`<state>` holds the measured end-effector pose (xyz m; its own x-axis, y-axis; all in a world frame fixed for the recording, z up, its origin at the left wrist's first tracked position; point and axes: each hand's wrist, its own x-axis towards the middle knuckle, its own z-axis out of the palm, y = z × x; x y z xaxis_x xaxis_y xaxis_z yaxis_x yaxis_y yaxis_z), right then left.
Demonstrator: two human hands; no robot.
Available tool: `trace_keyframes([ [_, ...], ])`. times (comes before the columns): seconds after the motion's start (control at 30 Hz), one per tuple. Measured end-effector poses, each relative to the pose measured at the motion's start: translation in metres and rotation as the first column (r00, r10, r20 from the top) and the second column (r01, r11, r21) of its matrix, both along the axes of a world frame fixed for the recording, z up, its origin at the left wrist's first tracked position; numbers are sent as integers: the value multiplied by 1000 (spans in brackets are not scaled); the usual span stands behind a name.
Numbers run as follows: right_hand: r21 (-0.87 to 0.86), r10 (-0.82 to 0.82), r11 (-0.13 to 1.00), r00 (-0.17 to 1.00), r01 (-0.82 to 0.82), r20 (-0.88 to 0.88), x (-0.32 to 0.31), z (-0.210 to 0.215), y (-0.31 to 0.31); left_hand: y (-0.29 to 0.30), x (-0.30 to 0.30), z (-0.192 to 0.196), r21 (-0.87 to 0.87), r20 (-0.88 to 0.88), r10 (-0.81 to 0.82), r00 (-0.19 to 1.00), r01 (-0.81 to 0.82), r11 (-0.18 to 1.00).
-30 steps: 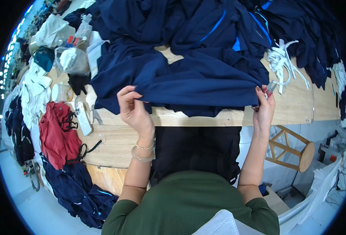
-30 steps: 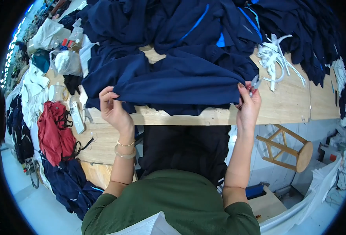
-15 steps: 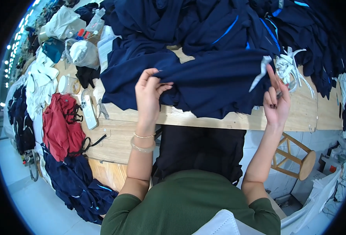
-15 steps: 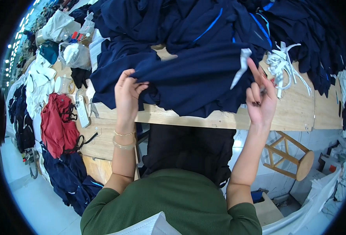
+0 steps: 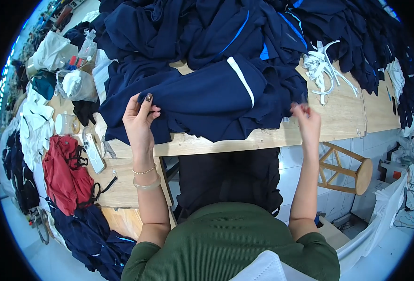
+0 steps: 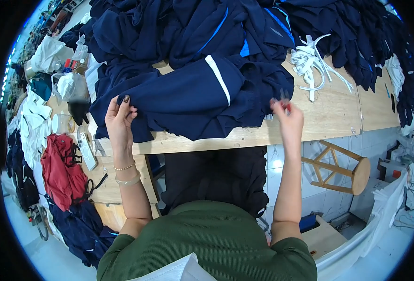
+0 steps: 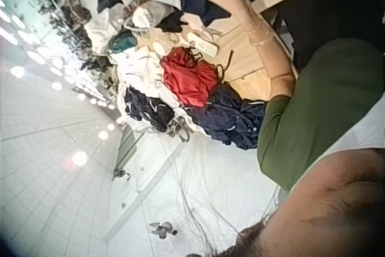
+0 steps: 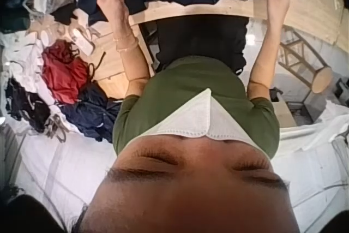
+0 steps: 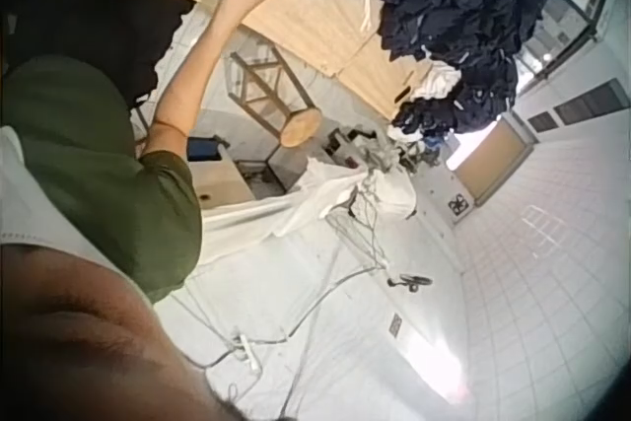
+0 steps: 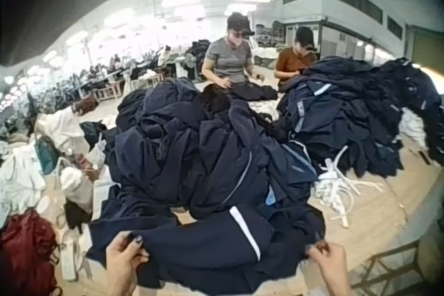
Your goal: The recorder is using thread snippers to remove loose threads from dark blue trousers and inspecting the garment for quality.
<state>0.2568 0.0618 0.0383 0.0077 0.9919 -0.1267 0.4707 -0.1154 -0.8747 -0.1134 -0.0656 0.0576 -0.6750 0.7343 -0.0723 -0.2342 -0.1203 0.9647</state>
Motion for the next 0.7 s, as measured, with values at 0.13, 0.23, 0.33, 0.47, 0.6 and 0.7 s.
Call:
trace_keyframes([
  [0.13, 39, 127, 992, 972, -122, -196, -14, -21, -28, 3, -4, 3, 15, 13, 10, 1000, -10, 1000],
  [0.23, 29, 148, 988, 983, -152, 104, -24, -18, -23, 1, -9, 8, 20, -6, 32, 999, -32, 999],
  [0.33, 313, 114, 948, 980, -59, -161, -34, 1, -13, -4, -7, 12, 16, -11, 34, 999, -34, 999],
  [0.47, 344, 285, 879, 942, -331, 178, -35, -13, 2, -9, -9, 8, 20, 31, 55, 998, -56, 998],
  [0.6, 183, -200, 945, 924, 269, -327, -10, -27, 11, -21, -20, 7, 23, -18, 105, 994, -104, 994],
  [0.7, 32, 25, 999, 960, -17, -279, -4, -25, -4, -25, -28, 4, 33, 3, 62, 998, -63, 997],
])
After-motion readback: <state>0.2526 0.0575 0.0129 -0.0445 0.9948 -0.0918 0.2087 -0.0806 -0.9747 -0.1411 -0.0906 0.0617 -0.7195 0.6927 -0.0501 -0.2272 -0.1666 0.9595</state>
